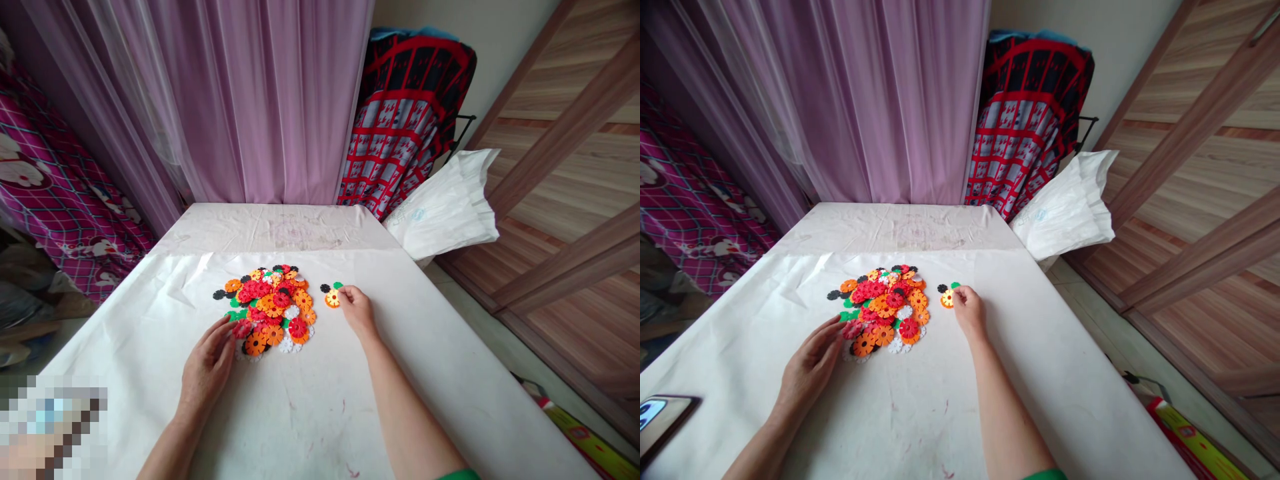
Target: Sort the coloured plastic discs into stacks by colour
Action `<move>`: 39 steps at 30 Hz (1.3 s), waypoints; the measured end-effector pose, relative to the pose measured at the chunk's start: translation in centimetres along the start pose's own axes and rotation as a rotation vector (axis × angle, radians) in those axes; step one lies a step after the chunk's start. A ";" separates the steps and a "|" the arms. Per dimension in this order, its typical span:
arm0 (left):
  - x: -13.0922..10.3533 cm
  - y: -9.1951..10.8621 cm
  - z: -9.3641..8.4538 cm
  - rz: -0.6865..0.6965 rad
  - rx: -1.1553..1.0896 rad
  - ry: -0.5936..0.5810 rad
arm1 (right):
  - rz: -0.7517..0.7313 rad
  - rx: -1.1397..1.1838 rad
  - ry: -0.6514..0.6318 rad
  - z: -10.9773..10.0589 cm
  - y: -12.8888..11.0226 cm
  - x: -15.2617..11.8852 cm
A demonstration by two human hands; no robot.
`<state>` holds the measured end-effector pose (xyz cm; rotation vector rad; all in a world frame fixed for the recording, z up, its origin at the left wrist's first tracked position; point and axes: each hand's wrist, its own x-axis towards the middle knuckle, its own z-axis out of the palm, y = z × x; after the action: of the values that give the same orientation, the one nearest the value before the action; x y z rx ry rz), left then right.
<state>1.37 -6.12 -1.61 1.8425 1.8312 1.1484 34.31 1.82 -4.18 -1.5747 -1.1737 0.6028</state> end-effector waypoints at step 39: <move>0.0 0.4 0.0 0.004 0.000 0.001 | -0.545 -0.658 -0.093 3.9 -5.5 -3.5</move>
<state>1.65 -6.17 -1.35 1.8473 1.8287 1.1511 27.55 0.28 -0.98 -1.6433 -1.9099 -0.0922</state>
